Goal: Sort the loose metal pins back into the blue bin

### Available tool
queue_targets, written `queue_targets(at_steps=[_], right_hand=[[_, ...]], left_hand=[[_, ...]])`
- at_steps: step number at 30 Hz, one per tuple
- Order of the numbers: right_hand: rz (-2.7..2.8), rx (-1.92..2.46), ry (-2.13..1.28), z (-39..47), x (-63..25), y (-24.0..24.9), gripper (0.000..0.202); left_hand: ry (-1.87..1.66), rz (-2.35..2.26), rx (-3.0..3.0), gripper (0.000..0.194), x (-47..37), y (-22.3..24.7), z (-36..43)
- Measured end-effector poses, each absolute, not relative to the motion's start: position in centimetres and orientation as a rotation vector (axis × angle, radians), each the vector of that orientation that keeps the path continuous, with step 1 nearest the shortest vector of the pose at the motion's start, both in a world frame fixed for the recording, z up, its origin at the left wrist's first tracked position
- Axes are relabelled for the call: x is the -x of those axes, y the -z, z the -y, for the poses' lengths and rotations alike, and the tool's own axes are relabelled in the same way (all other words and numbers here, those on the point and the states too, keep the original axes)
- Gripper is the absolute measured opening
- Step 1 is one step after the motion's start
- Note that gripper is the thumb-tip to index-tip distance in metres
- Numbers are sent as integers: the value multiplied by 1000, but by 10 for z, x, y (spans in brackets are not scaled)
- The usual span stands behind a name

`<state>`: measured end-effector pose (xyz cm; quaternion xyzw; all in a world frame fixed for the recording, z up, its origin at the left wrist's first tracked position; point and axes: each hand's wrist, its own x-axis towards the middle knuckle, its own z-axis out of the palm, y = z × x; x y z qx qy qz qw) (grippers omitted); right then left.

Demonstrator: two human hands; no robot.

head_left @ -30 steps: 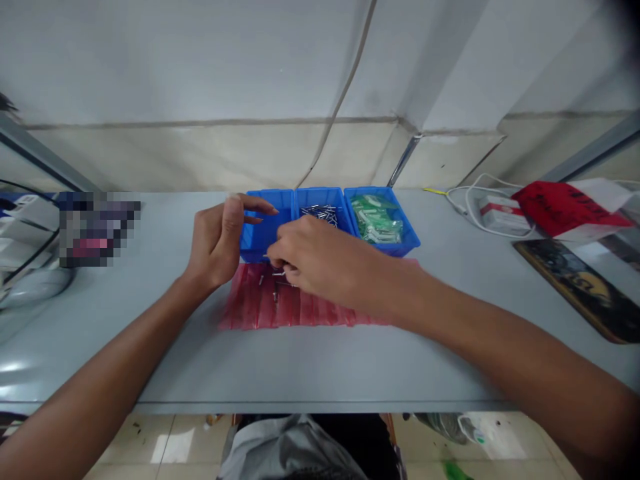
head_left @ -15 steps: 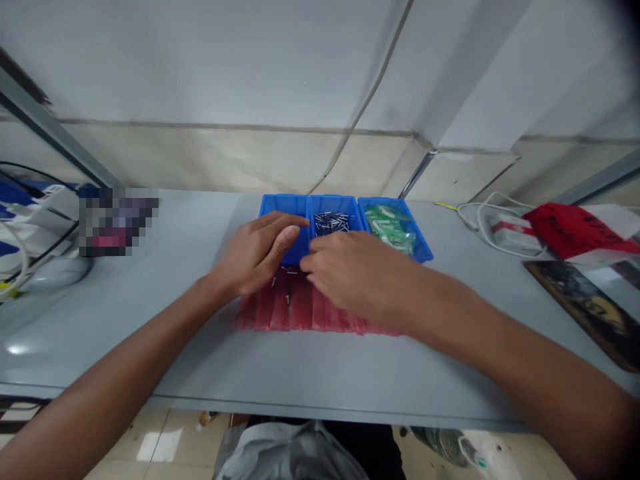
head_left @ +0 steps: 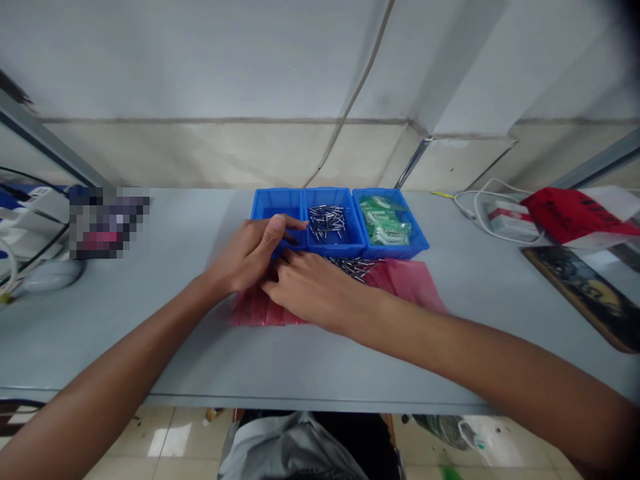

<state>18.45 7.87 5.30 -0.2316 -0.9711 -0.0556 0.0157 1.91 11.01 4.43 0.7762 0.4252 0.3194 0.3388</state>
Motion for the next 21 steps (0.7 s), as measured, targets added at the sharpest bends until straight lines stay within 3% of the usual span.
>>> queue_targets(at_steps=[21], right_hand=[[3067,502,439,-91,-176,-38,40]], left_hand=[[-833,-1133,-2092,82,-20,-43,-110]])
